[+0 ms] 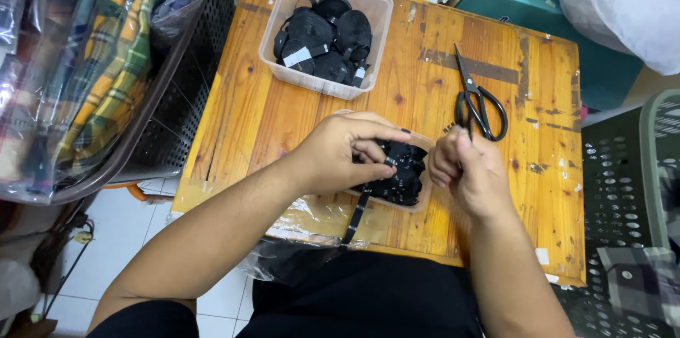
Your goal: The person uses scissors to cut a black patterned fabric strip into small pieces. The person holds the fabric with one hand and cuts with the other, placing the cut pieces into a plastic container on the table.
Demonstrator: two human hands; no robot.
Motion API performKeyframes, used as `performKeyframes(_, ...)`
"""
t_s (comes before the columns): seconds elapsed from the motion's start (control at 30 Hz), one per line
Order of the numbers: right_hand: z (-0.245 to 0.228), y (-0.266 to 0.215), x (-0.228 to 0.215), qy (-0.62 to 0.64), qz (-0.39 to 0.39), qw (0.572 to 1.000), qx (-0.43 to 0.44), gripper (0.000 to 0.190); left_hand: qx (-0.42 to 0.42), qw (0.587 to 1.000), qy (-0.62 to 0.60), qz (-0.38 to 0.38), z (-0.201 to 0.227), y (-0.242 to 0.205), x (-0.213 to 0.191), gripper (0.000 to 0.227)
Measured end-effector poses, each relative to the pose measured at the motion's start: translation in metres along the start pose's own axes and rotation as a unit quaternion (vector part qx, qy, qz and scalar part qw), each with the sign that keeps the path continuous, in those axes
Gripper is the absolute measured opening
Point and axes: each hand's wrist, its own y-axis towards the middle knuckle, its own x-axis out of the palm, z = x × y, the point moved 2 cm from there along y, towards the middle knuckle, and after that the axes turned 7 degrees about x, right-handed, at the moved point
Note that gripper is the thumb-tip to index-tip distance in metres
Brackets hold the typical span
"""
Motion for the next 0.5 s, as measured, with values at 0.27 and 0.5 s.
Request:
performKeyframes(0.27,0.002,-0.014,-0.018,-0.026,-0.086,0.995,0.045,0.032,-0.01,0.999,0.021,0.021,-0.005,-0.003,-0.001,0.039)
performKeyframes(0.5,0.003,-0.019,-0.019,-0.034,-0.073,0.995,0.054,0.032,-0.01,1.0,0.003,0.015,-0.004,-0.002,0.001,0.04)
